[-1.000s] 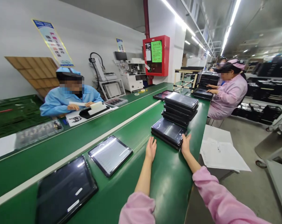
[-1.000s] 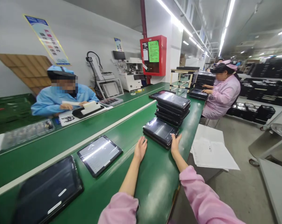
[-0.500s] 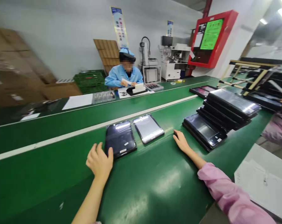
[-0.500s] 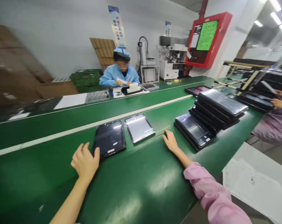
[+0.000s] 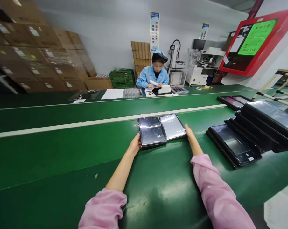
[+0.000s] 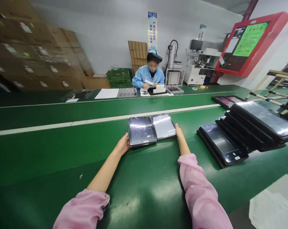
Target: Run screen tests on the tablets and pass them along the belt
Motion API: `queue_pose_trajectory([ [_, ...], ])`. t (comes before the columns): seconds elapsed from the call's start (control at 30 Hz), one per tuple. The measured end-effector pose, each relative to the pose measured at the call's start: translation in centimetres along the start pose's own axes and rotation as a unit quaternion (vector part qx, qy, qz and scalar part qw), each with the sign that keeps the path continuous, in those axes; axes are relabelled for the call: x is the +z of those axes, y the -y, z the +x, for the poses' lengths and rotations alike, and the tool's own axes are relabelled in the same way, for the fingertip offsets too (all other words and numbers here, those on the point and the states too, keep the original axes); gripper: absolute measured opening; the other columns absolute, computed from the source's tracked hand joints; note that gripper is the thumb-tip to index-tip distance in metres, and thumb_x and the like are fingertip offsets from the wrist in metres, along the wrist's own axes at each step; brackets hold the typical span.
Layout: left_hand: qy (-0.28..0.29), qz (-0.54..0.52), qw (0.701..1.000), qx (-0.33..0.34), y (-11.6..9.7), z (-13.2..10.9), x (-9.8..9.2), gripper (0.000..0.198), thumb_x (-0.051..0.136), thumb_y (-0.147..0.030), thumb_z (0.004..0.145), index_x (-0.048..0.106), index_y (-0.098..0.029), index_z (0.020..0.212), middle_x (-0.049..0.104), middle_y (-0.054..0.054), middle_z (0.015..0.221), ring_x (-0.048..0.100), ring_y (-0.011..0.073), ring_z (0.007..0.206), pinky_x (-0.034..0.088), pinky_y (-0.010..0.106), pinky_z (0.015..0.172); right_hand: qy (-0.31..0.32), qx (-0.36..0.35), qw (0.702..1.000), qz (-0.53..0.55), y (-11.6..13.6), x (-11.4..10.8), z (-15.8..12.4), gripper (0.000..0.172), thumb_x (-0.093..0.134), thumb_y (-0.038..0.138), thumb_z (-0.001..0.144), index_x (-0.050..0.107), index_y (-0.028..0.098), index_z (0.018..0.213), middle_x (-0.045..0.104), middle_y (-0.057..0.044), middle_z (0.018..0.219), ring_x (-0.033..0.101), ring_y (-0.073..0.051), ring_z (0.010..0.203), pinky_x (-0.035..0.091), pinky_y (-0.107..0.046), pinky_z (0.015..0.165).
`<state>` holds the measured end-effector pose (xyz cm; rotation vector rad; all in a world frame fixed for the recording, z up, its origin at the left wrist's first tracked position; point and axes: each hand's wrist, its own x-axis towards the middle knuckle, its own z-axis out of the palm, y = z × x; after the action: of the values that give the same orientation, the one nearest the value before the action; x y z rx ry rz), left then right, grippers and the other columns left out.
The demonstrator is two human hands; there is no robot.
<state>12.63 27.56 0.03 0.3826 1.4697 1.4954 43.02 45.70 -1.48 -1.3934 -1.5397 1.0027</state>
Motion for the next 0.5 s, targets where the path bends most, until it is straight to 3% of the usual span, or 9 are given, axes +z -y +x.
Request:
queue_pose_trajectory([
  [0.13,0.013,-0.052,0.998,0.035,0.2,0.2,1.6,0.029,0.061,-0.041,0.092,0.065,-0.012,0.088,0.063,0.001,0.067,0.06,0.0144,0.058,0.048,0.025,0.058,0.026,0.107,0.986,0.126,1.6,-0.4,-0.9,0.057,0.039,0.06,0.101,0.066,0.016,0.076,0.067,-0.011,0.065,0.069,-0.027,0.07,0.058,-0.04,0.07],
  [0.23,0.001,-0.081,0.995,0.059,0.6,-0.1,1.7,0.025,0.067,-0.038,0.089,0.062,-0.012,0.088,0.061,-0.001,0.067,0.059,0.0131,0.058,0.05,0.026,0.061,0.03,0.15,0.967,0.202,2.8,-0.3,-1.9,0.046,0.05,0.053,0.1,0.064,0.015,0.077,0.066,-0.009,0.063,0.069,-0.026,0.064,0.059,-0.039,0.066],
  [0.37,-0.034,-0.103,0.99,0.093,0.9,-1.1,0.9,0.018,0.065,-0.031,0.093,0.061,-0.014,0.094,0.061,-0.001,0.079,0.058,0.0108,0.064,0.051,0.026,0.062,0.008,0.173,0.946,0.273,3.8,-1.1,-3.8,0.029,0.059,0.041,0.098,0.064,0.014,0.089,0.068,-0.004,0.068,0.066,-0.018,0.059,0.059,-0.032,0.062],
  [0.5,-0.038,-0.129,0.985,0.104,1.4,-2.6,-1.1,0.018,0.064,-0.032,0.094,0.062,-0.014,0.095,0.063,0.0,0.085,0.059,0.0113,0.068,0.052,0.027,0.064,-0.012,0.175,0.937,0.301,3.9,-2.8,-6.2,0.025,0.056,0.035,0.101,0.064,0.013,0.096,0.068,-0.004,0.079,0.066,-0.016,0.066,0.058,-0.028,0.062],
])
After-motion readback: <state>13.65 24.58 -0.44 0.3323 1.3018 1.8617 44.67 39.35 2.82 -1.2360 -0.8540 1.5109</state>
